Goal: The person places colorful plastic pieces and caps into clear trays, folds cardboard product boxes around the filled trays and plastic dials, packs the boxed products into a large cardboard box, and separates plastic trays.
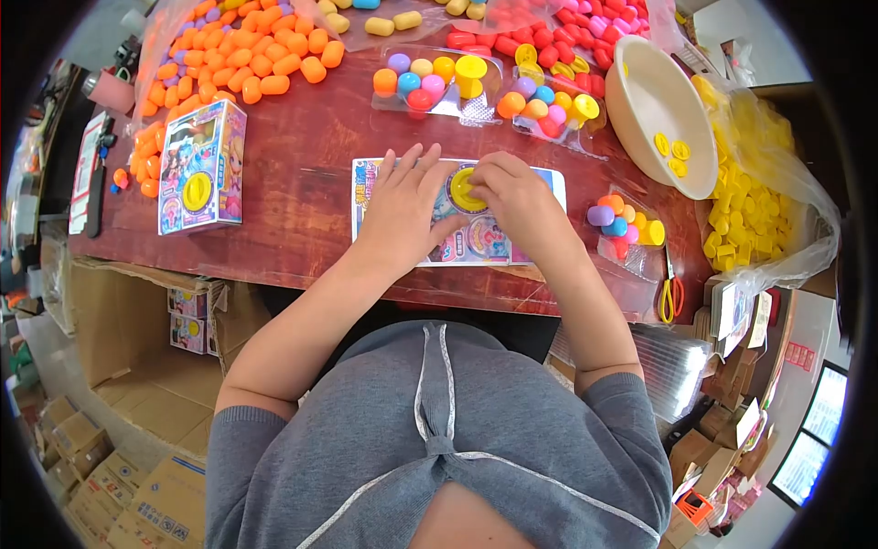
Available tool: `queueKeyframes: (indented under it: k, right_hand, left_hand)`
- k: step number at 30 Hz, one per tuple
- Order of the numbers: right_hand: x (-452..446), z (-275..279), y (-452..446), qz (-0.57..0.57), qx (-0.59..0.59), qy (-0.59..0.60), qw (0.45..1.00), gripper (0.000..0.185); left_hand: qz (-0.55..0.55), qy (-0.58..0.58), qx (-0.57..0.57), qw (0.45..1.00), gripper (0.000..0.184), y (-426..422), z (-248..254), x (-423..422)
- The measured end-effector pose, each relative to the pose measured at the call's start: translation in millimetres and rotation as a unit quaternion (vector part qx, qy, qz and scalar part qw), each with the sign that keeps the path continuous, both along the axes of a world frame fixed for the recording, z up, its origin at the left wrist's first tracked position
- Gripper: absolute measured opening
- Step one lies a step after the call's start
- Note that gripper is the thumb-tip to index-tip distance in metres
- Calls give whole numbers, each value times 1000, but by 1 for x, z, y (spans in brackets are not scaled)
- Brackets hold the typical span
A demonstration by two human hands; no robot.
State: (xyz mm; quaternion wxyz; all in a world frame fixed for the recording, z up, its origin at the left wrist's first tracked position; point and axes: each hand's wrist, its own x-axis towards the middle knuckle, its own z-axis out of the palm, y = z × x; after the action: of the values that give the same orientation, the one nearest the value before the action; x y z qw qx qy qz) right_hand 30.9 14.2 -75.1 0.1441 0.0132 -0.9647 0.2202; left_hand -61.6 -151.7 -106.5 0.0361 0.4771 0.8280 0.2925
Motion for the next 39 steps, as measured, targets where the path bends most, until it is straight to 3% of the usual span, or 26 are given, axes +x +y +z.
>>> queueKeyframes:
  k: [11,17,21,26,32,37,39]
  right_hand:
    - [12,-13,16,-8,-97,-51,994,16]
    - [11,-21,23,-17,-117,-82,990,25]
    - [10,-39,34,56,-176,-18,983,27]
    - [6,-33,37,53,-138,-51,988,29]
    - [6,-38,39,71,-175,-47,981,36]
    - [8,-33,29,0,-225,-11,974,35]
    - [14,-34,31,-73,-142,51,986,32]
  left_hand:
    - [9,82,12,997,31,2,-12,5]
    - [10,93,24,995,32,8,2,3]
    - [-28,63,40,997,27,6,-6,-3]
    - [-31,62,64,996,26,7,-11,-5]
    - [-36,39,71,996,27,12,-8,-9]
    - [-45,-3,78,996,33,11,-6,-10]
    - [-23,-18,74,997,37,9,-6,-7]
